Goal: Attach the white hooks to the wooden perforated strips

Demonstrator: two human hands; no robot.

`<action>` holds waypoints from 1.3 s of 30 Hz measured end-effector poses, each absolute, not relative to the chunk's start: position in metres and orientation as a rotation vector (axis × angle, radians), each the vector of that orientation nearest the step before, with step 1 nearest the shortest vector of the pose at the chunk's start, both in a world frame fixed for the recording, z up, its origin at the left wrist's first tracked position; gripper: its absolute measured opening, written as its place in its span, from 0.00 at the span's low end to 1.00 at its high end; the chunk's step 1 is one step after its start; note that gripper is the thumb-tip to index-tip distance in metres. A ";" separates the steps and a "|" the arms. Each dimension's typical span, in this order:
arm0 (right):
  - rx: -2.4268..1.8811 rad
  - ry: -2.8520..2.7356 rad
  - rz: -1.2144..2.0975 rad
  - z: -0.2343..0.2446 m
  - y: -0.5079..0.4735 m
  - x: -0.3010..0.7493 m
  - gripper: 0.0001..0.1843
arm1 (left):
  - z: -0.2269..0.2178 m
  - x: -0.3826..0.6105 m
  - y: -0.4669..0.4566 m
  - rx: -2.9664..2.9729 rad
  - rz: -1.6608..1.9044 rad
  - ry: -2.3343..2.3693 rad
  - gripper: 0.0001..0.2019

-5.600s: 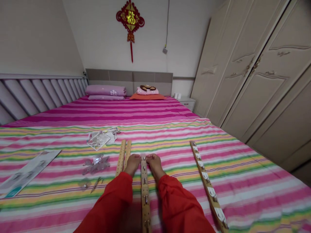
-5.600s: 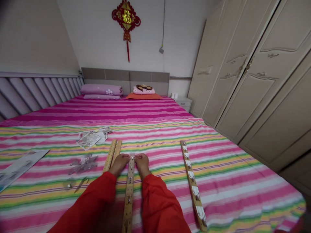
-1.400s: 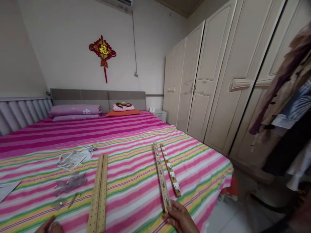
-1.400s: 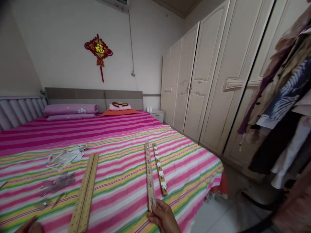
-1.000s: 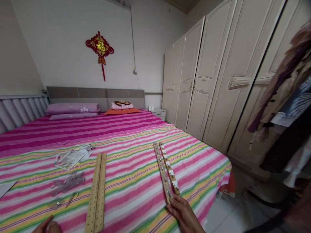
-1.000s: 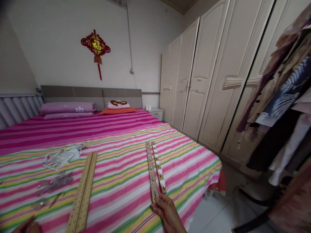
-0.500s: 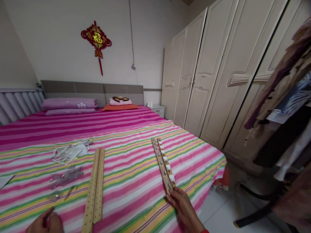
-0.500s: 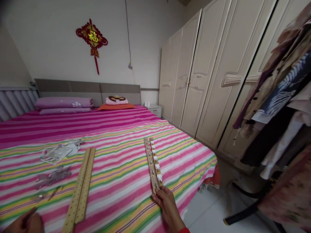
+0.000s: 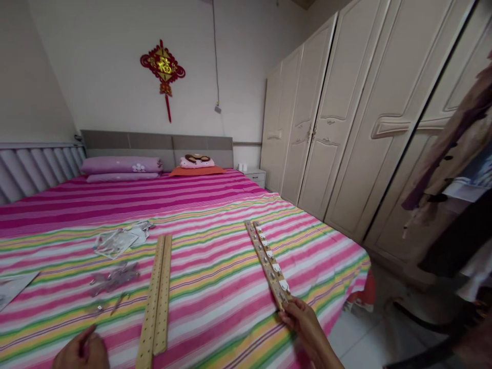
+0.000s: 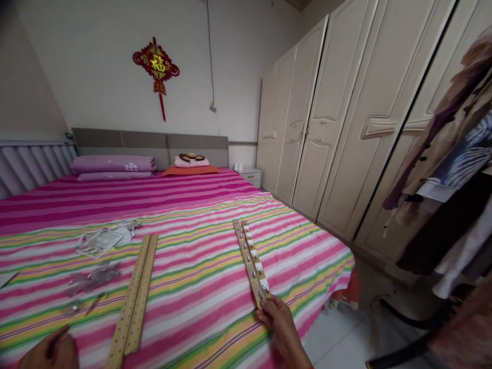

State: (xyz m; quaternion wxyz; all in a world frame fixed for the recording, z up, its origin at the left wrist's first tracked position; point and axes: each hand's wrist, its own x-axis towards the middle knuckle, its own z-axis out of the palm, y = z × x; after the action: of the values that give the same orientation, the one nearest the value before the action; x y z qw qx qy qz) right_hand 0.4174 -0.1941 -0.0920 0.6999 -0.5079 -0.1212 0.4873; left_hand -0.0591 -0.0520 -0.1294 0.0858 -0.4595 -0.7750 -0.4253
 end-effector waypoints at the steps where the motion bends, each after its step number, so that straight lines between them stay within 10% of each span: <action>1: -1.148 -0.263 1.071 -0.092 -0.195 0.421 0.17 | -0.126 -0.057 -0.054 -1.387 -1.242 -2.284 0.12; 39: -1.317 -0.797 0.887 -0.106 -0.191 0.298 0.18 | -0.101 -0.026 -0.074 -1.422 -1.566 -2.168 0.14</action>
State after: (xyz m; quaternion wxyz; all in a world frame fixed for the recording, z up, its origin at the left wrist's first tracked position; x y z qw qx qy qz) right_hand 0.2975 -0.1905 -0.1055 0.6307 -0.5753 -0.3479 0.3876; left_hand -0.0259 -0.0744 -0.1005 0.0562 -0.4688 -0.7145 -0.5163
